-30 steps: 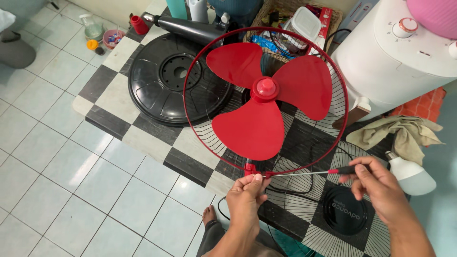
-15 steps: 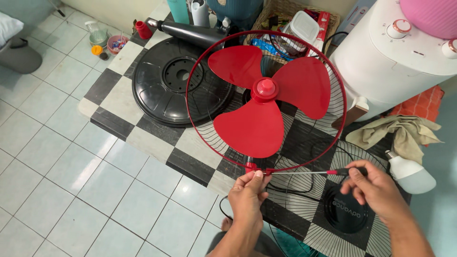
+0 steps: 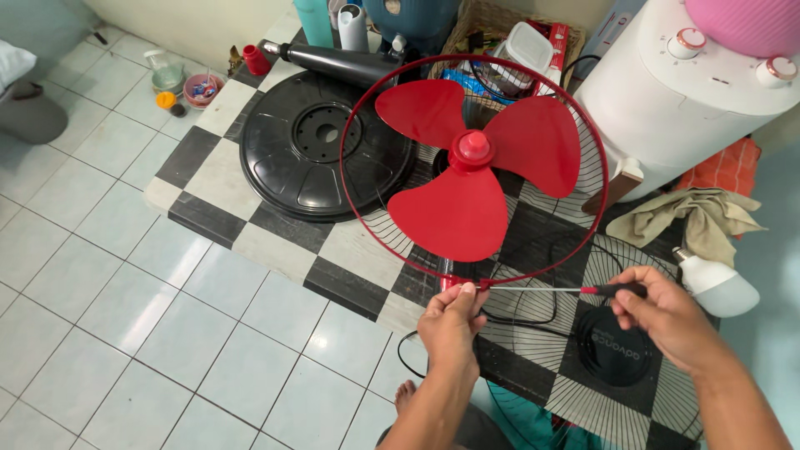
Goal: The person reassembles a red electric fan by attaching the fan blades to the motor hub, securing them with a cap, and then installing both the front and rear wire cages. A screwdriver is used to tighten the front cage to the fan stand.
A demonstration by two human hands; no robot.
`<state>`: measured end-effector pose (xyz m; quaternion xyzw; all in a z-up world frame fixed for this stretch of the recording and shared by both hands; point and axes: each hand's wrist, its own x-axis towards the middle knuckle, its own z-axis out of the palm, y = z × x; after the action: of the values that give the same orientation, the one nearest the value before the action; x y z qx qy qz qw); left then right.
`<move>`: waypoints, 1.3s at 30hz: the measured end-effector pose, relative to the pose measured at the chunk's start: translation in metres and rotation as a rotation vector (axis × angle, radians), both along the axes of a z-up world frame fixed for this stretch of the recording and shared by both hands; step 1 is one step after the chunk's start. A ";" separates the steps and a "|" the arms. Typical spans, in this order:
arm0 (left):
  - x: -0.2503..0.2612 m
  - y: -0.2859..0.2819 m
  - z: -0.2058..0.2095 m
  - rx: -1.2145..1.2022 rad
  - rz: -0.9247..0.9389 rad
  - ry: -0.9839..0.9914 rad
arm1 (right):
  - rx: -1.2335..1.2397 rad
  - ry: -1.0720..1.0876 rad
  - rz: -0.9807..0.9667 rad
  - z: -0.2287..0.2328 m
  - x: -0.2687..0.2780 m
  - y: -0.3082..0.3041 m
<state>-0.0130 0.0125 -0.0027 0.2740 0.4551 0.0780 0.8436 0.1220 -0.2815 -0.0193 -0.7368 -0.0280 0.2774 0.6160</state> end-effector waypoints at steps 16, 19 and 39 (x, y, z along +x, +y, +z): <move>-0.001 -0.006 -0.004 -0.023 0.098 0.009 | -0.242 0.042 0.066 0.005 0.010 -0.001; -0.002 -0.009 -0.006 -0.012 0.114 0.010 | -0.241 0.044 0.124 -0.001 0.011 -0.001; 0.000 -0.016 -0.003 0.026 0.191 0.033 | 0.029 0.149 0.116 0.002 0.020 -0.001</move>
<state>-0.0131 -0.0040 -0.0060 0.2414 0.4920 0.1597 0.8211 0.1420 -0.2827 -0.0178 -0.7020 -0.0288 0.3665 0.6100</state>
